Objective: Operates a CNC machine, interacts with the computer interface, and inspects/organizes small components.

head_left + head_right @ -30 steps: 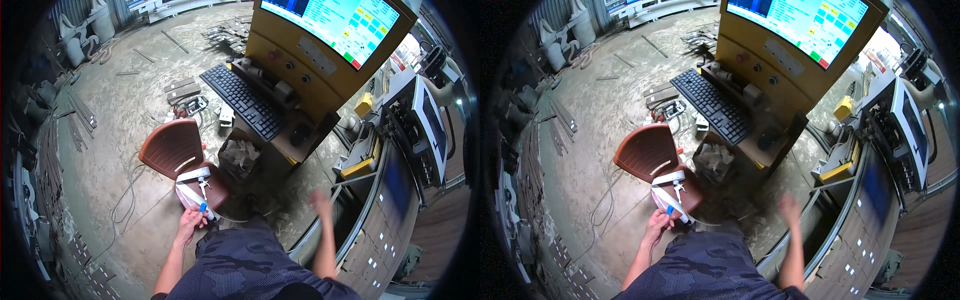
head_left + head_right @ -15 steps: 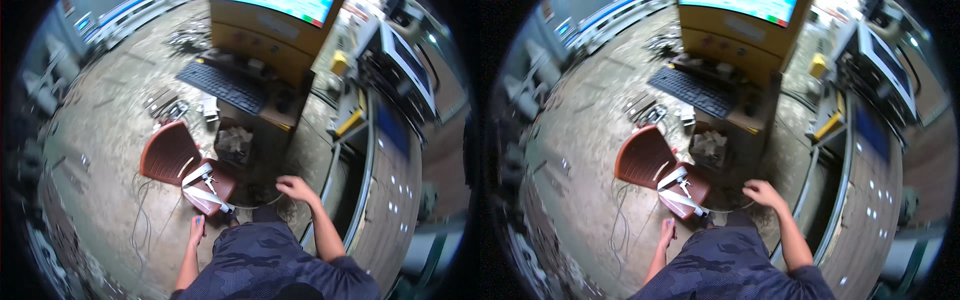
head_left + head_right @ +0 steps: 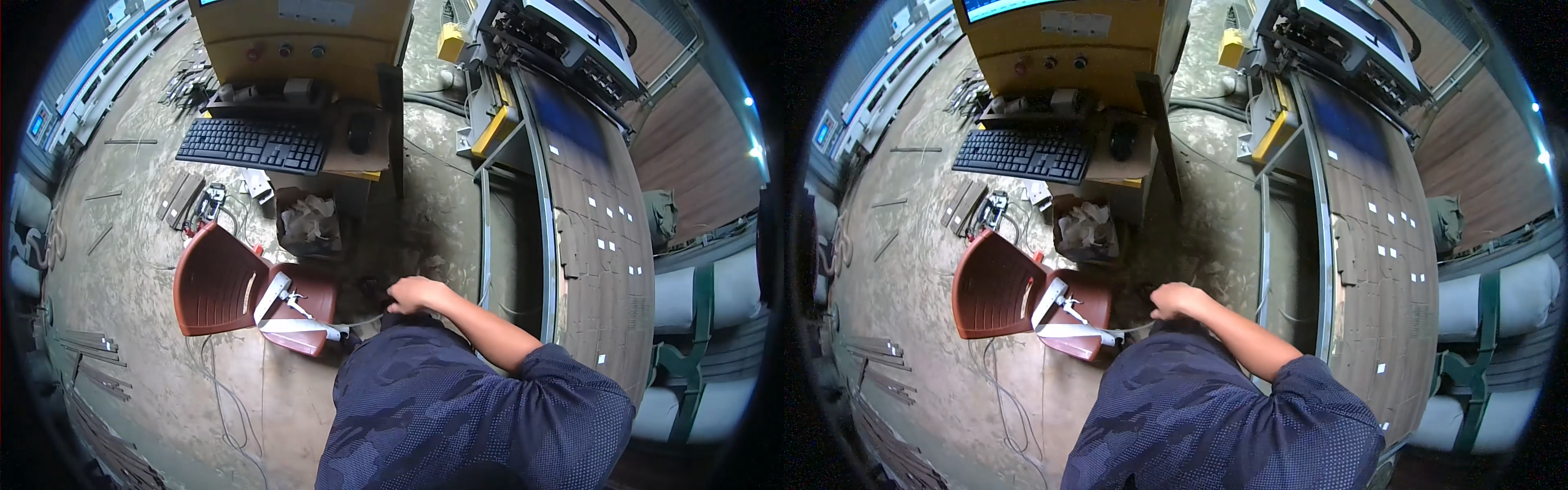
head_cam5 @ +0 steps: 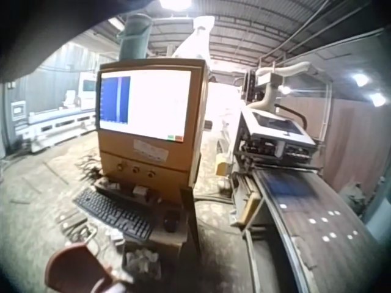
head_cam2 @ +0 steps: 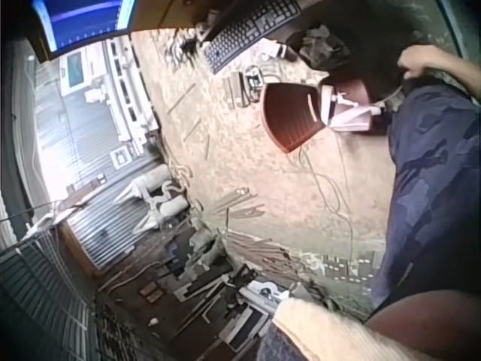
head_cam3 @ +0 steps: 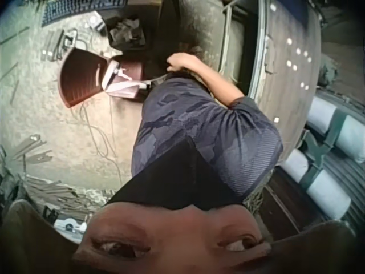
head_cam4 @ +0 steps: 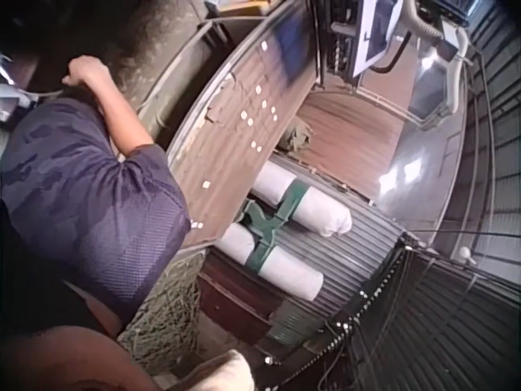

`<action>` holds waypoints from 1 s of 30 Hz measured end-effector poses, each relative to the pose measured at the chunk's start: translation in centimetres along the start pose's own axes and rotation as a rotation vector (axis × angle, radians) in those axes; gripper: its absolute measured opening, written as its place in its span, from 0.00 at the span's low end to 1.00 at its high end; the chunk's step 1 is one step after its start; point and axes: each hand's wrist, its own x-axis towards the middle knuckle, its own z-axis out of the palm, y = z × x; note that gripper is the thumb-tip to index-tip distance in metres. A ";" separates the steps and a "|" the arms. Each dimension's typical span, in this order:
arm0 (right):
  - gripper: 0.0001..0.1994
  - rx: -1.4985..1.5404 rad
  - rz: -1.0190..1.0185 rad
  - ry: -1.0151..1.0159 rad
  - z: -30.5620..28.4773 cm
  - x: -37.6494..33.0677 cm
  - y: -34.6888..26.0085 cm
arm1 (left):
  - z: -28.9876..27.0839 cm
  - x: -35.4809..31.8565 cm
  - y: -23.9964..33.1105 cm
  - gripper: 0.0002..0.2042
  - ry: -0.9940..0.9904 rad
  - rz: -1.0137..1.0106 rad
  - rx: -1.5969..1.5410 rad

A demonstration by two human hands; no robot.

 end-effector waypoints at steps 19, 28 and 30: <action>0.38 0.127 0.327 0.091 6.7 0.0 6.7 | -5.9 0.0 10.4 0.17 -0.058 0.076 -0.011; 0.35 0.811 0.396 -0.337 11.7 0.3 12.6 | -6.1 0.6 12.6 0.17 -0.092 0.111 -0.051; 0.32 0.858 0.391 -0.334 12.3 0.0 13.0 | -5.9 1.0 12.9 0.17 -0.103 0.124 -0.064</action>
